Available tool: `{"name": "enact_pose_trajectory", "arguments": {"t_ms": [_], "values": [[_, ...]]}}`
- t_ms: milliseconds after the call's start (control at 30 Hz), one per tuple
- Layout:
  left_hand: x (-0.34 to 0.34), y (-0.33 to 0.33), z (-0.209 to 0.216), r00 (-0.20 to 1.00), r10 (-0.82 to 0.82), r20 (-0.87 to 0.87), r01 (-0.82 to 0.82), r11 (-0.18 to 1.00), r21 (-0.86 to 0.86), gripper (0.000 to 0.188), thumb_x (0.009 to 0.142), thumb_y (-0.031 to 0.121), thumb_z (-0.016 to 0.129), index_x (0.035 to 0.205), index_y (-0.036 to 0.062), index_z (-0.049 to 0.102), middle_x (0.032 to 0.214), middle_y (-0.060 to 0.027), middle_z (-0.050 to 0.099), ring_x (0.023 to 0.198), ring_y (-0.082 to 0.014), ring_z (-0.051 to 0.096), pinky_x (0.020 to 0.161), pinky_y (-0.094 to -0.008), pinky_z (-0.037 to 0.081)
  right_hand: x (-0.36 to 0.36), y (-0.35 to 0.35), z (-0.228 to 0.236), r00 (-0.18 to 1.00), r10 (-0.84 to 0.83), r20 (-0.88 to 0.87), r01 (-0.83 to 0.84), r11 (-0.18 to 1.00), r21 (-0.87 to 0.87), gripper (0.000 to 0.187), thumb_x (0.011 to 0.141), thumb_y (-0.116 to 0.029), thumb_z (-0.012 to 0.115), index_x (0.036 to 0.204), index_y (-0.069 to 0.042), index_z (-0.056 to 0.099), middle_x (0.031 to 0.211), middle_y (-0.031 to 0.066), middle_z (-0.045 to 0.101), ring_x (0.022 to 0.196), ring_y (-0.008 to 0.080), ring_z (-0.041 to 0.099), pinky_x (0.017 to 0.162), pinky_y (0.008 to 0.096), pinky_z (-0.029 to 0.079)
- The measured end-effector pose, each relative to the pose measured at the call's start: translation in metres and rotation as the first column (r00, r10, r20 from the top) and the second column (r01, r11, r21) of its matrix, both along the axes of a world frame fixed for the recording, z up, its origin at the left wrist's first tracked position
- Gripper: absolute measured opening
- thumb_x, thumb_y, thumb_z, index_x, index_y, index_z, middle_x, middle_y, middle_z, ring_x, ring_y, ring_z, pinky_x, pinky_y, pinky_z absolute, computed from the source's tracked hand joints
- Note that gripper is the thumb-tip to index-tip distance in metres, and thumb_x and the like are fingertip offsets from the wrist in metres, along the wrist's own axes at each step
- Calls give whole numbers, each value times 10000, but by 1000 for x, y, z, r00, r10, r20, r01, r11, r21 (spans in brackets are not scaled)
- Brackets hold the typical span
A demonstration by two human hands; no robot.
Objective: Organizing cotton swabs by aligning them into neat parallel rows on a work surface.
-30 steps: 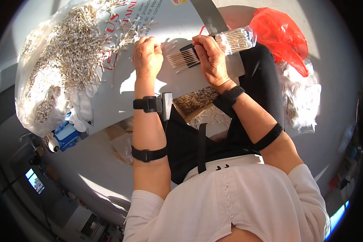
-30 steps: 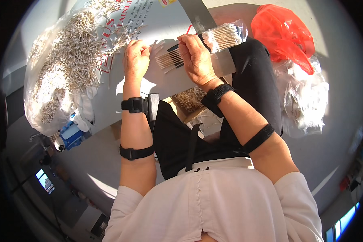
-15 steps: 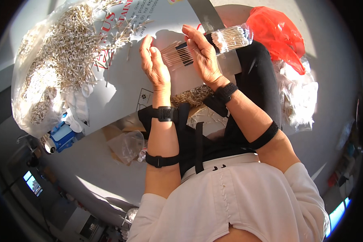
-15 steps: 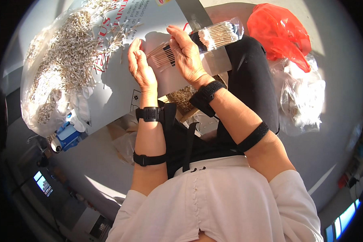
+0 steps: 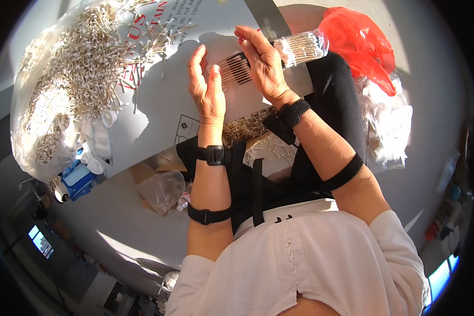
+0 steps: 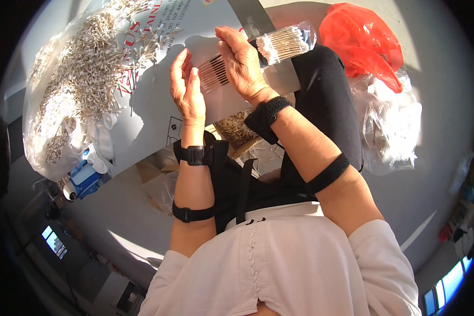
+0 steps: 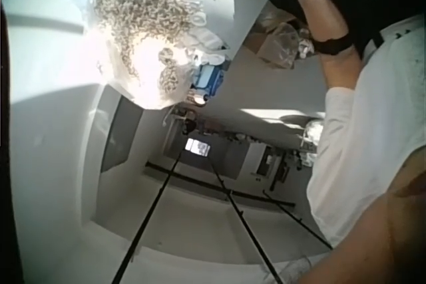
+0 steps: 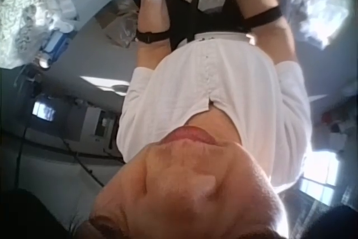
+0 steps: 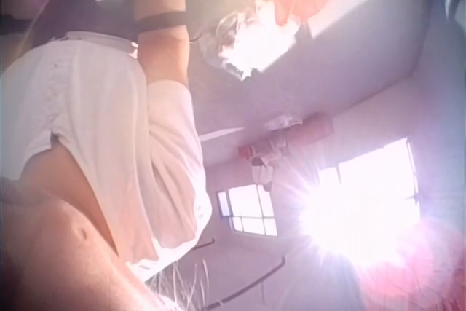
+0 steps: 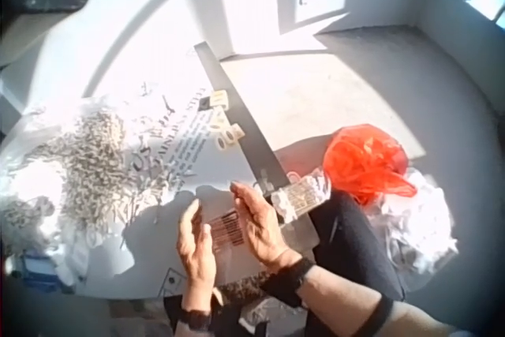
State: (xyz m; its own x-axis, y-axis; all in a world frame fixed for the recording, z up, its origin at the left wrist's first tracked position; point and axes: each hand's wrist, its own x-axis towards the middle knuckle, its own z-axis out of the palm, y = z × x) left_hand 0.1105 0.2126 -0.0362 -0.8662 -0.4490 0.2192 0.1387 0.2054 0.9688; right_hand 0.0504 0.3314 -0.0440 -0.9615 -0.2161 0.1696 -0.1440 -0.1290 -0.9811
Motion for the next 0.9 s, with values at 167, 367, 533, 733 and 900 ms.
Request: {"name": "enact_pose_trajectory", "arguments": {"t_ms": [167,367,533,733,900], "values": [[-4,14,1,996,78,-50,-69,982,174,526,984,315,543,1368,-31,446,1353,-174,500,1276,-268,458,1122,-402,313,8,-9,-1,1000,13,28,-13,1000,-22,315,1031,-116,453,1307,17,527,1278,107,570,1219,185,525,1061,289,397],[-3,14,0,983,142,-117,-91,930,356,435,987,216,513,1340,-34,463,1369,-185,491,1310,-284,437,1139,-428,289,12,-13,2,981,-60,186,98,975,-198,324,1027,-120,461,1297,44,530,1288,132,566,1233,205,525,1087,313,397],[10,-2,13,993,-111,48,120,960,-253,753,740,120,756,1403,30,412,1434,-156,438,1349,-309,392,1136,-414,297,9,3,6,960,-7,281,114,922,-369,301,1008,-87,483,1273,34,558,1223,129,609,1173,182,568,1032,291,435],[14,-5,7,979,-61,194,178,719,-672,808,667,62,784,1388,60,419,1381,-182,472,1321,-368,409,1107,-467,323,7,6,8,967,27,255,57,947,-315,298,1005,-80,483,1267,38,560,1211,131,622,1186,185,565,1023,292,445],[14,-4,5,986,-68,155,152,755,-638,764,681,30,763,1370,51,431,1349,-180,494,1296,-365,435,1088,-464,348,10,15,10,967,72,243,-9,969,-249,338,1025,-106,446,1304,74,509,1319,159,548,1259,234,519,1093,336,402]]}}
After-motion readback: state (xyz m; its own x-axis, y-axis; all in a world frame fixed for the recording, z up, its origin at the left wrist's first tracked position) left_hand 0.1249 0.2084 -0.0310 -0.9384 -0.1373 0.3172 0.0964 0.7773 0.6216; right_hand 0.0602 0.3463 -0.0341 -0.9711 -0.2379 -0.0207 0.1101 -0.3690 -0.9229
